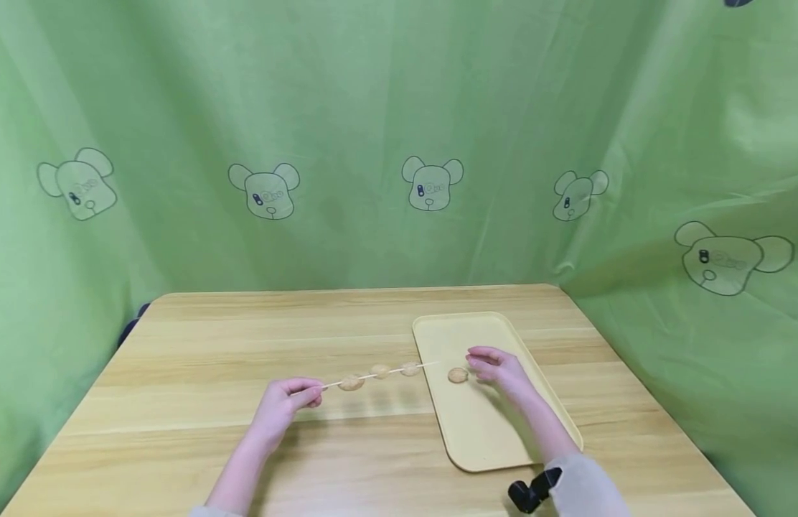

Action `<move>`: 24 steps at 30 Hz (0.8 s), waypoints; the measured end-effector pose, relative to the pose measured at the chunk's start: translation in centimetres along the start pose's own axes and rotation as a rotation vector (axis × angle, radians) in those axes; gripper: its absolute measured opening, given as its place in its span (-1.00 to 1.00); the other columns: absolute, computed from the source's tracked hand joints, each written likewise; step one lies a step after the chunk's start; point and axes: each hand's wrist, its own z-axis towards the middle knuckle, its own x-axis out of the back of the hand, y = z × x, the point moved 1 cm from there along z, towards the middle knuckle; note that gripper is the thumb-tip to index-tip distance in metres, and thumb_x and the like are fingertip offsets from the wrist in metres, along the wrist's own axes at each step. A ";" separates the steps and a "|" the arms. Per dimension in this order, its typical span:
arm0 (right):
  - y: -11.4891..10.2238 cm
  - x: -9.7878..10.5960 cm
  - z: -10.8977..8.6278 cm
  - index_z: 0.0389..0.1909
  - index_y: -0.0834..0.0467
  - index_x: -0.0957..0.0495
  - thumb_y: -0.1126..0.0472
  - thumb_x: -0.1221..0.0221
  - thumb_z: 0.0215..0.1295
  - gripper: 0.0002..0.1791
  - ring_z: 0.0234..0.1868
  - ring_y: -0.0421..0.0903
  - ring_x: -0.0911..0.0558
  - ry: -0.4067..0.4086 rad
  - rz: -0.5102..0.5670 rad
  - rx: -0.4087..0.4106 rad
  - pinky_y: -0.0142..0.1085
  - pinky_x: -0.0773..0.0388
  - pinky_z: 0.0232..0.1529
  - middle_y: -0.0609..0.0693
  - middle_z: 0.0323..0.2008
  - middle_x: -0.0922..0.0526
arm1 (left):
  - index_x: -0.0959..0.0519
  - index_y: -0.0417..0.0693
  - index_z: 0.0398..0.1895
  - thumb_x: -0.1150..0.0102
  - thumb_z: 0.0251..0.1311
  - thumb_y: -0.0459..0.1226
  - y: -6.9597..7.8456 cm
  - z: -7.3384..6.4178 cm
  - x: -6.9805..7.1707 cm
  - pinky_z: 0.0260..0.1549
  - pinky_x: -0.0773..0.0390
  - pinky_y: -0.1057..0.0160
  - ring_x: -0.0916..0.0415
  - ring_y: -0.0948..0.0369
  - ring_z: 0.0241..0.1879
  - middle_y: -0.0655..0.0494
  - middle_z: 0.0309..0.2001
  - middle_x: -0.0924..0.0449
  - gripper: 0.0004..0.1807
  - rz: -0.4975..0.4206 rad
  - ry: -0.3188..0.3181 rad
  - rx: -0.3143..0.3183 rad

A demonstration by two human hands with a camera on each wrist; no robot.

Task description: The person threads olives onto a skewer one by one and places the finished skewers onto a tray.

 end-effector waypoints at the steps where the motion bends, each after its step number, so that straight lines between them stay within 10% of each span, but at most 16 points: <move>1: 0.2 0.0 0.1 0.15 0.46 -0.31 0.28 -0.14 0.25 -0.49 0.00 0.08 -0.52 -0.007 -0.021 -0.010 -0.13 -0.49 0.00 0.35 0.08 -0.45 | -0.53 -0.54 -0.21 -0.15 0.11 -0.44 0.0 0.0 0.0 -0.26 -0.53 0.30 -0.50 0.27 -0.44 -0.03 -0.46 -0.59 -0.75 -0.004 0.001 0.002; 24: 1.2 -1.3 0.9 -0.07 0.46 -0.50 0.29 -0.25 0.13 -0.61 -0.22 -0.01 -0.58 -0.005 -0.382 0.084 -0.28 -0.48 -0.12 0.21 -0.23 -0.63 | -0.55 -0.52 -0.23 -0.15 0.09 -0.47 0.1 -0.4 0.0 -0.28 -0.52 0.32 -0.51 0.26 -0.45 -0.10 -0.45 -0.60 -0.78 -0.014 0.062 0.039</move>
